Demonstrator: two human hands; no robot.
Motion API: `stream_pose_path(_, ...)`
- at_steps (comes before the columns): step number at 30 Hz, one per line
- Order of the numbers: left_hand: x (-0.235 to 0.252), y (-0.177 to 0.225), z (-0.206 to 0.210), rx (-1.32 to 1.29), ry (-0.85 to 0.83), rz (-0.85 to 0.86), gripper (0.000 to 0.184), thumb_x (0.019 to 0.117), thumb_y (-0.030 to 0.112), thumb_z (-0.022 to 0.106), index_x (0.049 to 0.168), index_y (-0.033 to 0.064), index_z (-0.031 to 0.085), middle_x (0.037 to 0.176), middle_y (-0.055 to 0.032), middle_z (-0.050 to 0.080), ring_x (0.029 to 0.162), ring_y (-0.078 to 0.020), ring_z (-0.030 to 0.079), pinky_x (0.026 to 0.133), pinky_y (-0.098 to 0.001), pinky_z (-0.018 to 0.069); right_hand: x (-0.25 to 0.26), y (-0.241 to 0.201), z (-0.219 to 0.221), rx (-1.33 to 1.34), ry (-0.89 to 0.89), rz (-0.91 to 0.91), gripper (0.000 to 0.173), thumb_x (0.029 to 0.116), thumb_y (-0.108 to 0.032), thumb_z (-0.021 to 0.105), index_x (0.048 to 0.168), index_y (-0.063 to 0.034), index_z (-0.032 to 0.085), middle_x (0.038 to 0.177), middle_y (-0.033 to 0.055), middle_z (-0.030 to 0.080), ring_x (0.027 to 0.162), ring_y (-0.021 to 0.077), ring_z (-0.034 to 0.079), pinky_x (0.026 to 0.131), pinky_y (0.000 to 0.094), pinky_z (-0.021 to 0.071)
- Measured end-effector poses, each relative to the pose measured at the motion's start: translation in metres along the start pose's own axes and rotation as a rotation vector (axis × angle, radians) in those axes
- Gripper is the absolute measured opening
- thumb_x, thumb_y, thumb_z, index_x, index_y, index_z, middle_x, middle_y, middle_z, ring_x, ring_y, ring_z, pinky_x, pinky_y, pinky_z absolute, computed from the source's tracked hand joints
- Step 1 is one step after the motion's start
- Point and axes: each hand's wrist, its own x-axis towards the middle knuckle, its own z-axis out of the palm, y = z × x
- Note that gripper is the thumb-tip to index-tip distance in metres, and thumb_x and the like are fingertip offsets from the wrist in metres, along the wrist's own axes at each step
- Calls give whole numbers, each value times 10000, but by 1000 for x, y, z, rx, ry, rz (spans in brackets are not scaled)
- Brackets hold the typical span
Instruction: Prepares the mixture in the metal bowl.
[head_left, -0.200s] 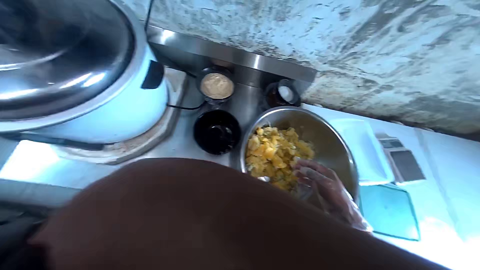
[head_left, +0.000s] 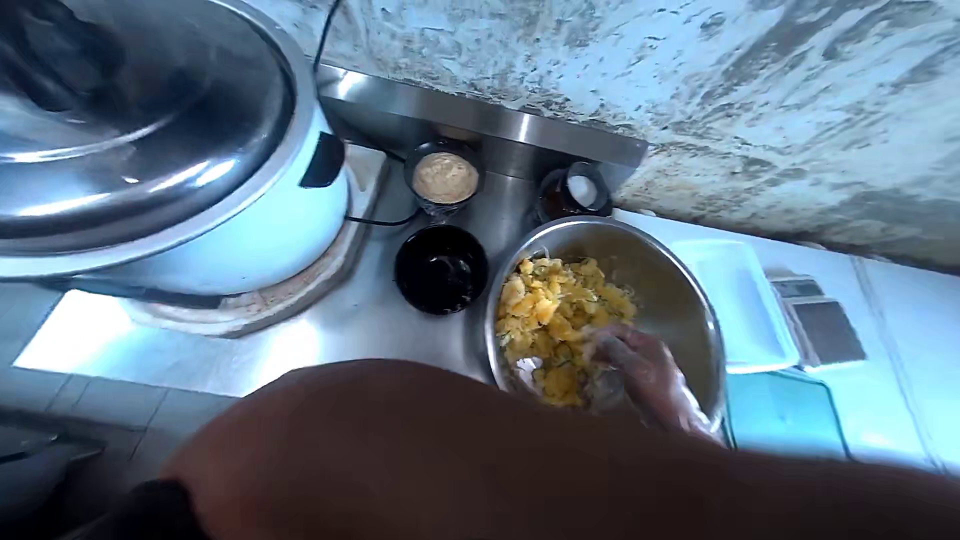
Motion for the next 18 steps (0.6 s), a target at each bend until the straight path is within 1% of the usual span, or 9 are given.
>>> stream_pose_path(1,17,-14,7,-42,131,183,266,1027,84,495,1198,24,689,1019,-58,711,944,-77,661,861,-227,527,-7,-14,2,-125,-46,36,232,1043,-212,585,1078,-33,728,925,94,731,820,182,697,772,377,594)
stream_pose_path(2,31,-32,1,47,171,323,239,1025,110,521,1159,61,712,1048,-19,721,989,-71,665,896,-241,528,-12,-27,3,-274,-136,84,266,1030,-241,590,1154,-34,700,1010,112,715,919,197,683,859,391,562)
stream_pose_path(3,37,-57,-5,130,230,360,215,992,97,553,1118,68,725,1055,-25,722,991,-92,677,876,-265,556,-14,-30,10,-305,-131,120,304,984,-273,636,1183,-49,687,1045,124,708,961,229,681,879,449,554)
stream_pose_path(6,18,-137,10,289,466,-108,195,999,171,578,1108,73,706,1194,-53,691,1017,-125,680,870,-328,593,-1,-7,26,-353,-136,73,390,983,-284,603,1360,-193,643,1288,46,682,1187,219,651,1021,512,526)
stream_pose_path(8,6,-173,35,313,584,-409,283,993,221,614,1230,79,674,1371,-73,609,1223,-189,611,1008,-407,542,10,-9,34,-521,-144,86,405,985,-304,594,1380,-229,641,1370,45,645,1261,249,613,1057,542,498)
stream_pose_path(10,0,-194,63,317,651,-550,445,972,222,641,1386,66,593,1509,-118,495,1376,-258,498,1117,-460,454,15,-12,43,-780,-224,113,442,964,-312,609,1393,-207,625,1414,115,597,1293,332,580,1030,582,501)
stream_pose_path(13,-4,-215,95,310,698,-616,596,960,196,618,1519,62,456,1597,-144,384,1443,-295,423,1149,-483,413,9,5,61,-1094,-378,6,477,958,-164,616,1416,-52,550,1416,298,514,1270,501,544,894,641,548)
stream_pose_path(15,-5,-229,109,267,721,-601,599,960,153,594,1533,74,440,1628,-122,342,1459,-256,414,1143,-462,430,6,11,66,-1190,-445,29,403,961,-49,588,1359,7,567,1363,312,545,1207,512,581,859,645,555)
stream_pose_path(18,-12,-241,121,204,794,-514,512,992,164,514,1499,100,488,1645,-71,327,1470,-176,398,1143,-396,441,12,8,54,-1154,-514,91,282,951,-73,605,1226,-31,655,1214,263,654,1106,478,643,855,663,530)
